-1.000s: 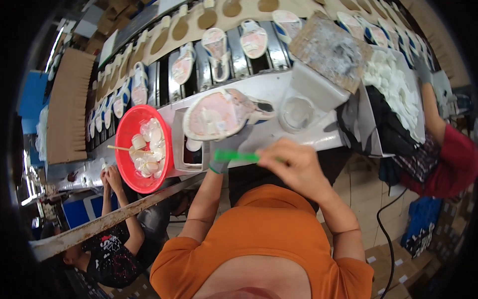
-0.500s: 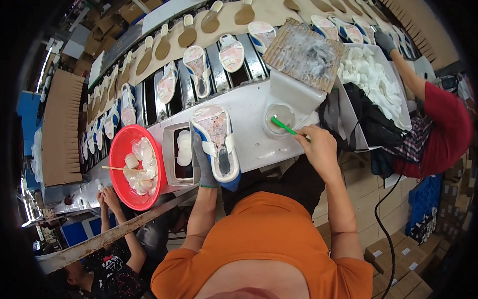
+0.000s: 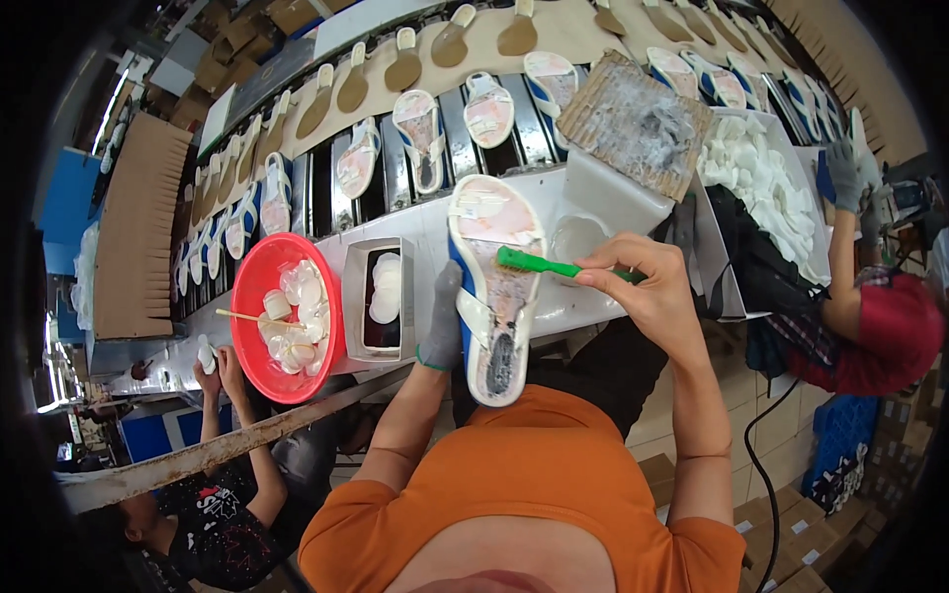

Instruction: Applying adhesive to the bottom of shoe soles using a brush.

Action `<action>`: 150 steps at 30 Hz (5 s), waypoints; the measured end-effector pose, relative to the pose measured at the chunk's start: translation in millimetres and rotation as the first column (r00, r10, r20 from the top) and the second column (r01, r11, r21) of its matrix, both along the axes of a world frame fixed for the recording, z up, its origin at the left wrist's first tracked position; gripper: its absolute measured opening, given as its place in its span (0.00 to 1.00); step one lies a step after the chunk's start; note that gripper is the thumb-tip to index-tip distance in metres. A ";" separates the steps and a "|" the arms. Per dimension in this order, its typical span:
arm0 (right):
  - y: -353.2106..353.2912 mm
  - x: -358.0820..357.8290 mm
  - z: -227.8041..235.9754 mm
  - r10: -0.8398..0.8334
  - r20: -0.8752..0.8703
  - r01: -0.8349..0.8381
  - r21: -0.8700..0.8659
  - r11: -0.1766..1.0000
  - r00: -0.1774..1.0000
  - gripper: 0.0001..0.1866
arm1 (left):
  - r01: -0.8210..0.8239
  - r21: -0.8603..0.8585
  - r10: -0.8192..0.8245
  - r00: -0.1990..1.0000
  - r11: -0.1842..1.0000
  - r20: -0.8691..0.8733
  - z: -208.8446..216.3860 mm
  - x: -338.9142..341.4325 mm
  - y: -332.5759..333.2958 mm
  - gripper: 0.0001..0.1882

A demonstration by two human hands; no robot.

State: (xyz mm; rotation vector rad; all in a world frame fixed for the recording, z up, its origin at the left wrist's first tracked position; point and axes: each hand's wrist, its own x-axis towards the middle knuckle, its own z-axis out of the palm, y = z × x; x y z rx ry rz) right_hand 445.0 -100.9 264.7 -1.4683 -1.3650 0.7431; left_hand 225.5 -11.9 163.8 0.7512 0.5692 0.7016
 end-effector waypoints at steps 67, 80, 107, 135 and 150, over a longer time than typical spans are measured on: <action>15.3 -45.5 37.2 0.219 0.172 -0.233 0.063 0.970 0.960 0.07 | -0.082 0.459 0.164 0.977 0.884 -0.140 -33.2 -10.3 6.8 0.28; 41.3 1.1 27.5 0.100 0.212 -0.090 -0.059 0.994 0.972 0.06 | 0.004 0.270 0.008 0.999 0.963 -0.044 -19.4 -20.0 8.0 0.42; -22.0 9.3 -65.2 -0.148 0.754 0.379 -0.142 0.914 0.640 0.07 | -0.204 -0.151 0.212 0.977 0.967 0.039 -16.7 -30.8 11.7 0.35; 25.3 1.7 -2.8 0.049 0.121 -0.050 0.005 0.999 0.991 0.06 | 0.131 0.207 -0.123 0.991 0.969 -0.048 -28.0 -21.7 4.6 0.41; -8.0 -12.8 13.2 0.285 0.086 -0.264 -0.200 0.944 0.955 0.06 | -0.215 0.082 0.218 0.976 0.973 -0.021 -1.9 1.2 34.7 0.29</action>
